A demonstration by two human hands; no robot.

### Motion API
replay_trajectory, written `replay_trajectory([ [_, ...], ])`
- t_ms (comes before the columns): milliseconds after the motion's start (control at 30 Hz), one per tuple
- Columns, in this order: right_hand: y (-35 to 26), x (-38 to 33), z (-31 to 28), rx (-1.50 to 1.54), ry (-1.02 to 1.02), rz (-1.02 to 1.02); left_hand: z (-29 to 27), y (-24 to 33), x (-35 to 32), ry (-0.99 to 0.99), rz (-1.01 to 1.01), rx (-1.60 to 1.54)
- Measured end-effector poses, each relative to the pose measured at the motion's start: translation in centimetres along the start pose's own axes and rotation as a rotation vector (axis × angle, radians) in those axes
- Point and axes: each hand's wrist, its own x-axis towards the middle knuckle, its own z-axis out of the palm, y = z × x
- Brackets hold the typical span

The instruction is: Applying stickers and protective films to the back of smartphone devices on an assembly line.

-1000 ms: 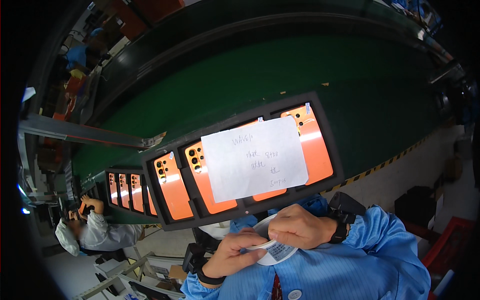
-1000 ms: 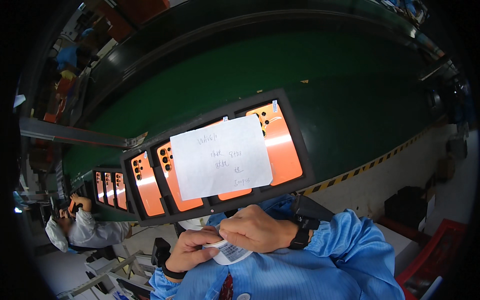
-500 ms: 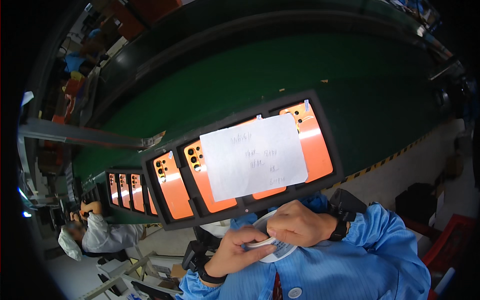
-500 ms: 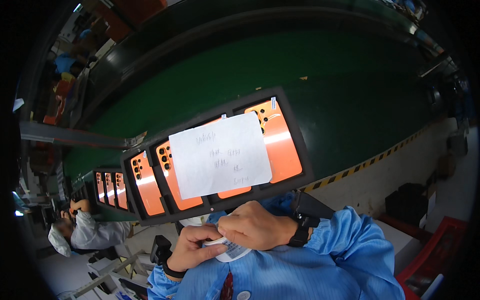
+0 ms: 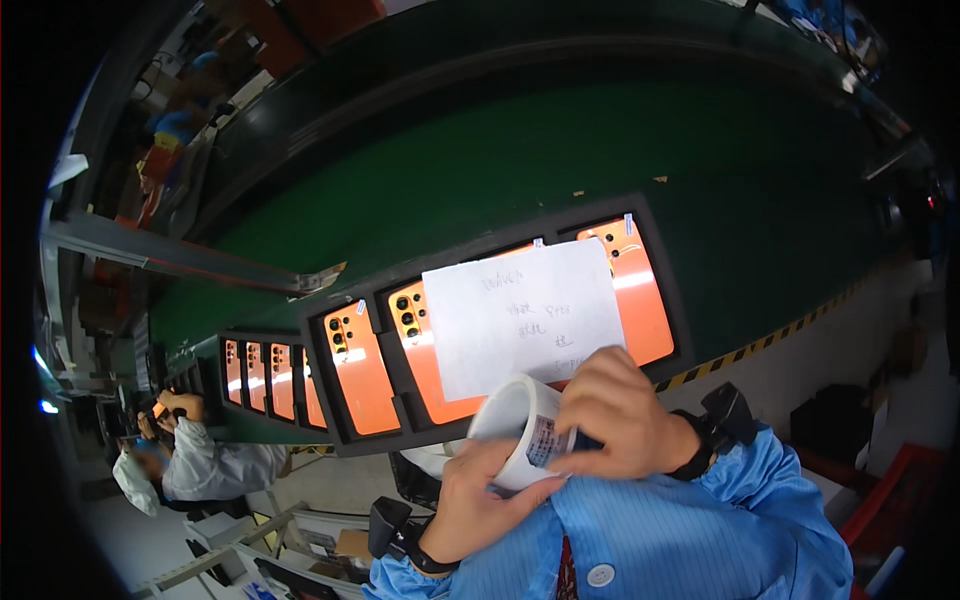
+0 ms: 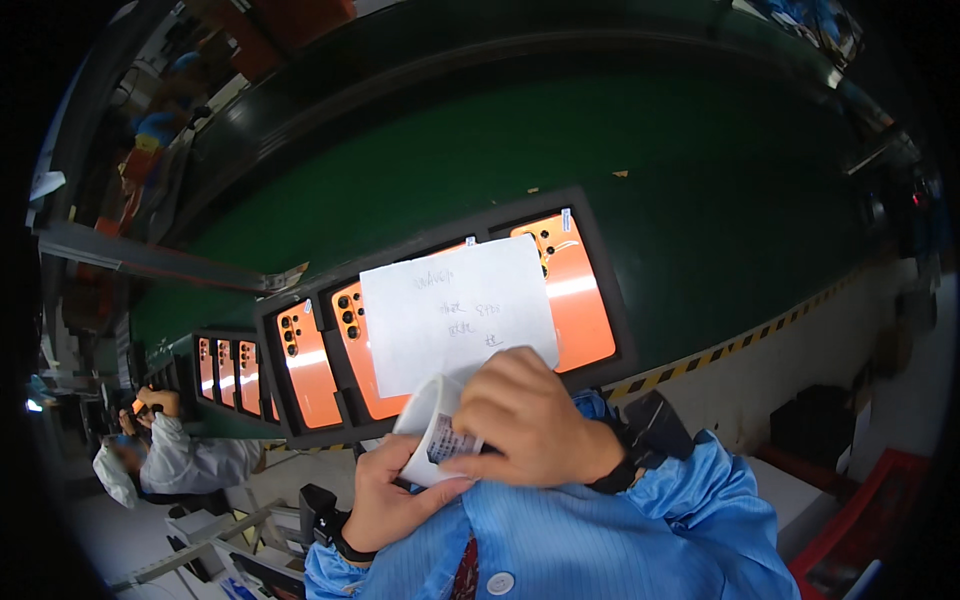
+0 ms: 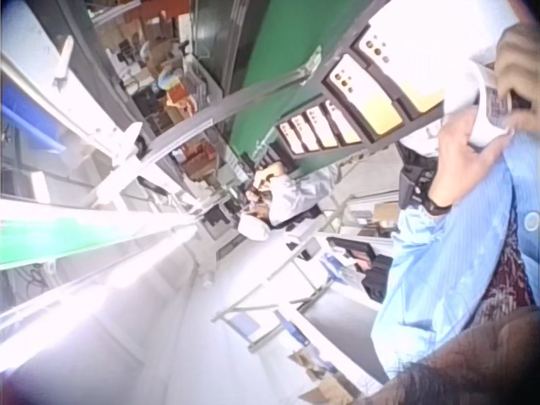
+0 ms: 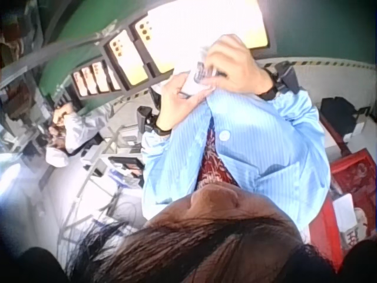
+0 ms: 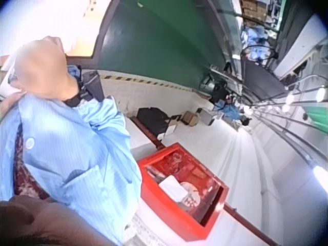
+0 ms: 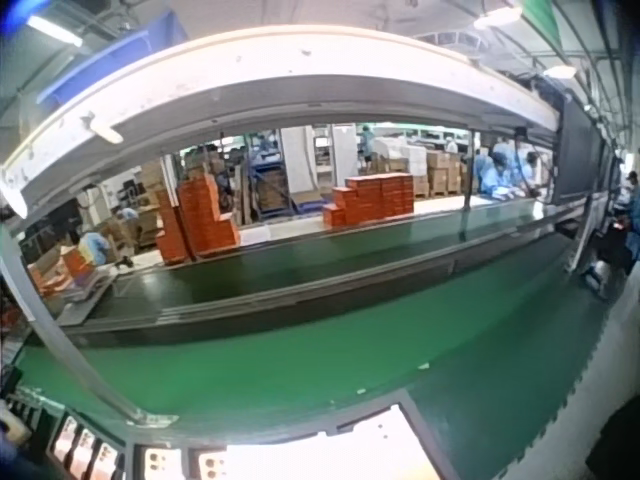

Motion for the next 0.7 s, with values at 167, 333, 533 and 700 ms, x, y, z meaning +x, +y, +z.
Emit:
replay_trajectory([
  [167,-1.6,0.4,1.0,-0.237,-0.086,-0.018,0.2,-0.3,0.5,0.152,0.302,0.332],
  [333,-1.8,0.1,1.2,-0.343,-0.141,-0.060,0.4,-0.3,0.3,0.191,0.348,0.388],
  [533,-1.3,-0.6,1.9,-0.067,-0.093,-0.067,0.7,-1.1,0.1,0.129,0.281,0.277],
  [700,-1.1,-0.9,-0.5,0.319,-0.111,0.168,0.5,-2.2,-0.3,0.015,0.081,-0.093],
])
